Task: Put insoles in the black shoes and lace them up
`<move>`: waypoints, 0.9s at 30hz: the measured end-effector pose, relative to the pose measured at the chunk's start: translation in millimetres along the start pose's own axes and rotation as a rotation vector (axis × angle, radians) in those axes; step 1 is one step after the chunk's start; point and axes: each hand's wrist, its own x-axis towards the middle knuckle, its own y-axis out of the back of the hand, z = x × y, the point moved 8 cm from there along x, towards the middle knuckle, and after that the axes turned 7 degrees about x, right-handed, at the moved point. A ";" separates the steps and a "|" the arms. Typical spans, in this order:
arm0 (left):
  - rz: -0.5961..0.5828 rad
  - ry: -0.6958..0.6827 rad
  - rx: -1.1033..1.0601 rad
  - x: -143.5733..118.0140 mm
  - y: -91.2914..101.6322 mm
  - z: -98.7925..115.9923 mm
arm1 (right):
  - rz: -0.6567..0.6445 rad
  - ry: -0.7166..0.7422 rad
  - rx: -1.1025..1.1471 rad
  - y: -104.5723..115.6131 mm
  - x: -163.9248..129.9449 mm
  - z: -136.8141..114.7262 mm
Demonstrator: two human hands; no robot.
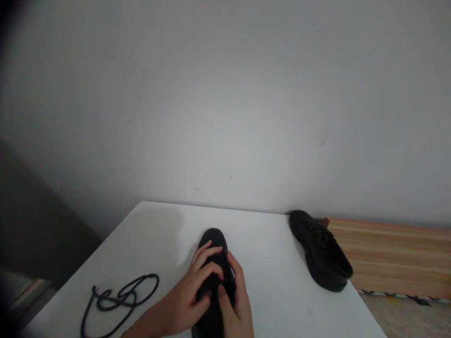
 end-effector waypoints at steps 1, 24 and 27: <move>0.005 -0.010 -0.007 -4.5 3.7 0.1 | 0.004 -0.018 0.017 0.2 -0.1 -0.6; 0.324 0.512 0.330 -121.8 84.9 -131.1 | 0.026 0.356 -0.290 24.7 -5.0 -76.2; 0.381 0.503 0.039 -118.2 94.6 -101.1 | -0.019 0.405 -0.277 10.9 -13.0 -83.9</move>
